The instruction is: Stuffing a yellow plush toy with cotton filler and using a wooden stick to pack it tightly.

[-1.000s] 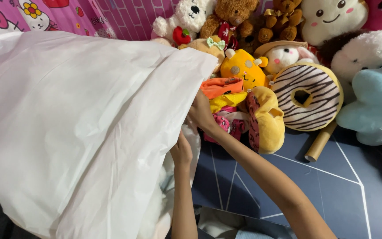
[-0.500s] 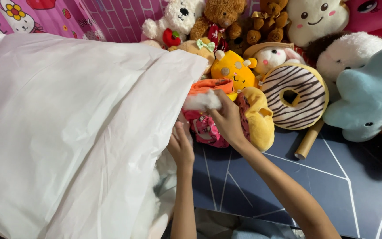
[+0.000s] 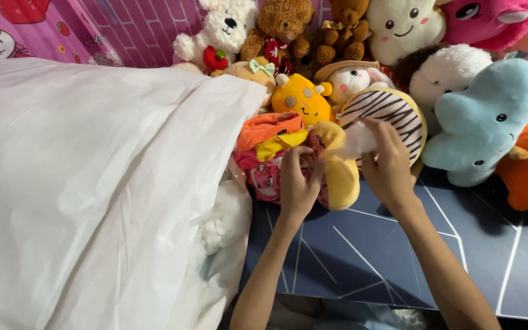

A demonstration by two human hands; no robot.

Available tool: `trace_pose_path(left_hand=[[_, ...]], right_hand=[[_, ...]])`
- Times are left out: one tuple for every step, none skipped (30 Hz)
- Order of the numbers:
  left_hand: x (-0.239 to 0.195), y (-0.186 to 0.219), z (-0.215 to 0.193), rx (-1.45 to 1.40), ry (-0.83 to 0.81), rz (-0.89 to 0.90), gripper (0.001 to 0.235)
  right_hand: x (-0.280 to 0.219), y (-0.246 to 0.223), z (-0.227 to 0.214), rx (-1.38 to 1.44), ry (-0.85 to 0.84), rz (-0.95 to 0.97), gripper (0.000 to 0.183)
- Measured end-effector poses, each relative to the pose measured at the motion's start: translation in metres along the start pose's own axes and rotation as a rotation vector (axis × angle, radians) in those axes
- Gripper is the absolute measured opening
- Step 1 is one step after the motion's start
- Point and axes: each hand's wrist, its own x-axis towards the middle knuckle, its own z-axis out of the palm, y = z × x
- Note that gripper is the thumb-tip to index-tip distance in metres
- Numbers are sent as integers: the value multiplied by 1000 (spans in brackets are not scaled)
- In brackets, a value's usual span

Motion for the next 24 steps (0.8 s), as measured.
trace_pose_path(left_hand=[[4,2,7,-8,-6,3,26],[6,3,13,84,-19,3,29],[9,5,21,175,-32,5,34],[12,8,22,169,-42,6,34],[14,11,23,198,-54,19,32],[19,13,25,225,-62,35,31],[19,13,25,217,-68,40,31],[19,12,25,233,-75,27,27],[19,10,26,250,-82,15,23],[18,10,26,246,-88,17,23],[17,9,26,216,-79,-17,23],[16,8,25,188,-67,-50,23],[16,4,27,186,-72,-49,23],[15,-1,29,166,-43,-58,24],[13,-6,31,147,-14,-67,25],[12,-6,32,145,-16,-66,25],[11,-7,32,93,17,-68,25],[9,-8,32,43,51,-72,25],[7,-11,35,43,50,-74,25],[6,-15,36,17,57,-34,26],[4,-18,38,-9,64,6,26],[2,-20,40,-7,64,5,26],[0,-21,41,-4,57,40,27],[-2,-23,43,-2,49,76,27]], right_hand=[[-6,2,3,-9,3,2,72],[-12,4,6,-57,-69,4,71],[-19,7,8,-105,-141,7,69],[-22,6,9,-113,-137,15,69],[-26,5,9,-67,-218,35,66],[-28,6,10,-21,-297,51,65],[-29,1,6,-30,-292,55,65],[-30,-4,2,65,-359,148,57],[-32,-9,-2,163,-424,241,54],[-36,-2,1,158,-420,245,54],[-40,4,4,109,-350,136,39],[-44,11,7,61,-280,25,28],[-43,13,8,58,-277,28,28],[-43,15,8,85,-283,36,23],[-42,17,8,112,-288,44,17],[-38,16,8,109,-287,45,17],[-34,15,9,131,-315,67,16],[-30,14,9,154,-345,89,16],[-30,15,12,154,-346,91,16],[-31,16,16,113,-359,172,18],[-31,17,19,73,-372,253,21],[-31,20,25,74,-372,255,21],[-30,22,31,4,-390,300,27],[-30,25,37,-66,-405,345,35]])
